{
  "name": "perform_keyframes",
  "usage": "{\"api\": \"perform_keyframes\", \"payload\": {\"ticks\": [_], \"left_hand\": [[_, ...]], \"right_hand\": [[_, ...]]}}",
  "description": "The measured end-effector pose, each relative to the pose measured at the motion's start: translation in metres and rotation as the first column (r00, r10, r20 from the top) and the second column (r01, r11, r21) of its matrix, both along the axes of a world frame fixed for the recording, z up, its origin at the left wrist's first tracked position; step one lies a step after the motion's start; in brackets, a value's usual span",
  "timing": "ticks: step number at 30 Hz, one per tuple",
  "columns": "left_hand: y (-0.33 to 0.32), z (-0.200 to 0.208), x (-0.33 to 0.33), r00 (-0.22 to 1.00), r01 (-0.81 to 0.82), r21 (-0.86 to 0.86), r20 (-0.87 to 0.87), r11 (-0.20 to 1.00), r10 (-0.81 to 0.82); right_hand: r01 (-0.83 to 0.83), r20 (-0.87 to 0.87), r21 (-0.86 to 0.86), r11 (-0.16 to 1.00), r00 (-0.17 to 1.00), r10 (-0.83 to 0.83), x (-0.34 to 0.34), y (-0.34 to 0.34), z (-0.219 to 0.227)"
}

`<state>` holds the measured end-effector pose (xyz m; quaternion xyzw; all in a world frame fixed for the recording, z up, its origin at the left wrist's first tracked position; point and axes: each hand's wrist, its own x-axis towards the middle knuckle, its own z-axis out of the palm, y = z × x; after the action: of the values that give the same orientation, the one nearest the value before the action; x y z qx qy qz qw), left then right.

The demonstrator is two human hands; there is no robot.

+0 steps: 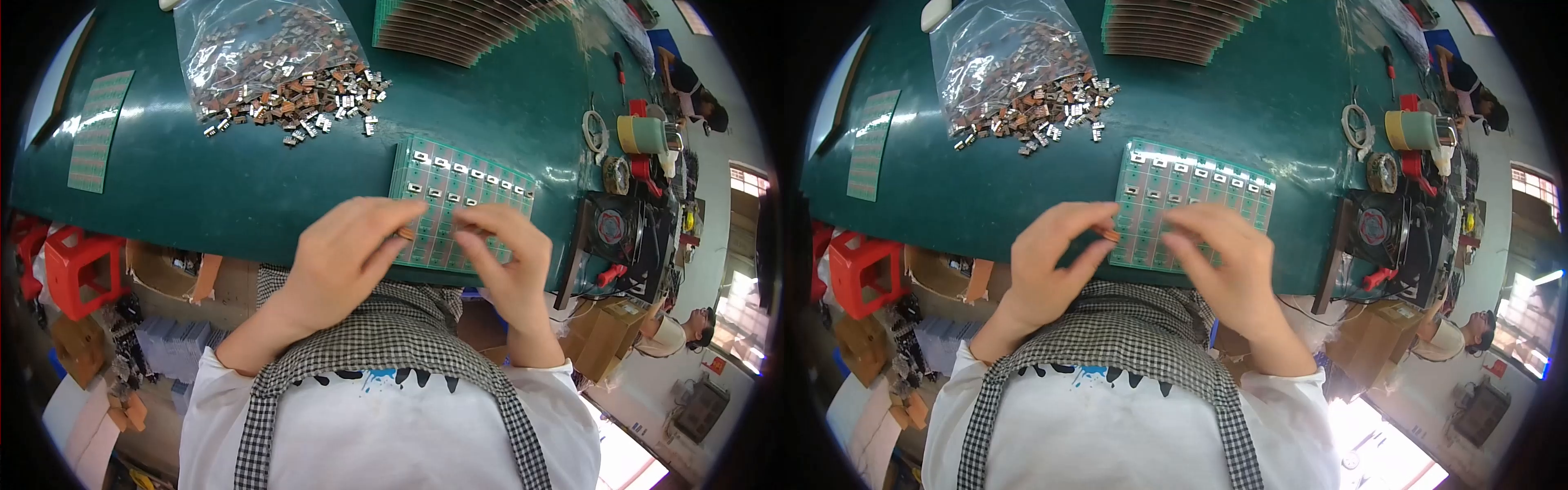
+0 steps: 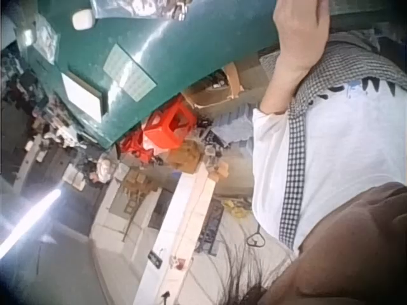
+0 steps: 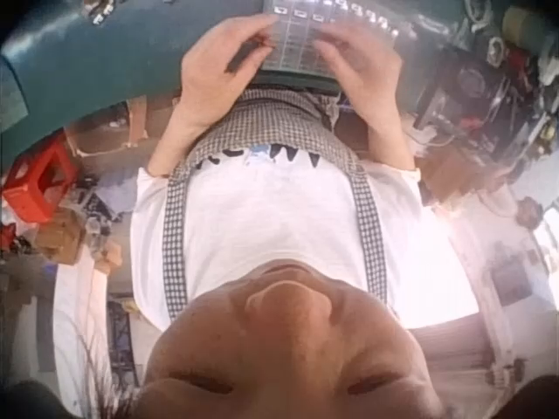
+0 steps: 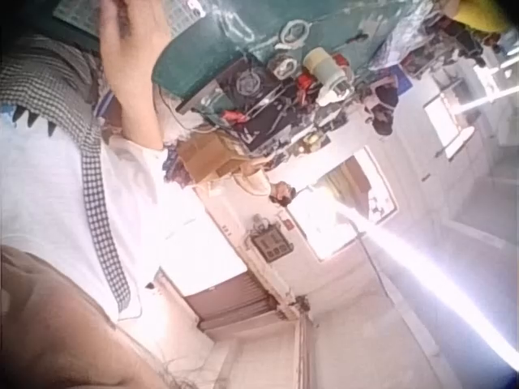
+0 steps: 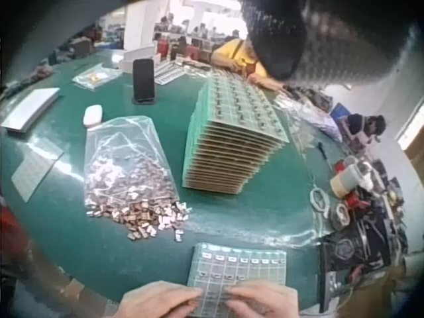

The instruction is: The person inserts small metal components into slots on a green circuit board panel by hand.

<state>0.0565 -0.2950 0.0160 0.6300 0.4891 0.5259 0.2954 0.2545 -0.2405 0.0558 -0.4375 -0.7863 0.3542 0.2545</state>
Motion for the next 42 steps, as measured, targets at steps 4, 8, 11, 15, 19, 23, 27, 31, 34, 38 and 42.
{"api": "perform_keyframes", "payload": {"ticks": [4, 8, 11, 15, 19, 23, 27, 31, 34, 38, 42], "left_hand": [[0.002, -0.002, 0.012, 0.997, 0.055, 0.075, -0.064, 0.996, -0.05], [0.001, -0.005, 0.014, 0.986, 0.067, 0.18, -0.163, 0.981, -0.037], [0.001, -0.004, 0.014, 0.979, 0.104, 0.169, -0.193, 0.98, -0.071], [-0.004, 0.002, 0.01, 0.932, 0.325, -0.159, 0.218, 0.932, -0.288], [-0.003, 0.009, 0.011, 0.867, 0.442, -0.254, 0.369, 0.861, -0.336], [0.007, 0.002, -0.007, 0.969, -0.147, -0.063, -0.208, 0.987, 0.131], [0.027, -0.026, -0.04, 0.559, -0.566, 0.119, -0.672, 0.816, 0.486], [0.029, -0.032, -0.047, 0.638, -0.556, 0.016, -0.632, 0.831, 0.439], [0.028, -0.034, -0.047, 0.694, -0.53, -0.032, -0.591, 0.847, 0.412], [0.027, -0.036, -0.048, 0.722, -0.524, -0.04, -0.551, 0.851, 0.419], [0.025, -0.028, -0.041, 0.727, -0.523, 0.003, -0.521, 0.852, 0.448]], "right_hand": [[-0.119, -0.257, -0.219, 0.968, 0.965, 0.06, -0.01, -0.006, -0.009], [-0.094, -0.291, -0.271, 0.958, 0.957, 0.012, -0.011, -0.009, -0.01], [-0.059, -0.382, -0.352, 0.934, 0.92, -0.086, -0.009, -0.01, -0.012], [-0.294, -0.092, 0.142, 0.945, 0.947, 0.309, 0.008, -0.005, -0.004], [-0.354, 0.02, 0.221, 0.909, 0.933, 0.359, 0.015, -0.013, -0.002], [0.084, 0.09, 0.26, 0.962, 0.99, -0.111, 0.024, 0.002, -0.008], [0.215, 0.061, 0.207, 0.954, 0.971, -0.232, 0.036, 0.013, -0.031], [0.215, 0.034, 0.22, 0.952, 0.973, -0.227, 0.033, 0.013, -0.034], [0.226, 0.028, 0.2, 0.953, 0.971, -0.236, 0.033, 0.014, -0.034], [0.196, 0.067, 0.233, 0.953, 0.974, -0.217, 0.033, 0.016, -0.031], [0.144, 0.123, 0.242, 0.96, 0.976, -0.178, 0.035, 0.018, -0.027]]}}
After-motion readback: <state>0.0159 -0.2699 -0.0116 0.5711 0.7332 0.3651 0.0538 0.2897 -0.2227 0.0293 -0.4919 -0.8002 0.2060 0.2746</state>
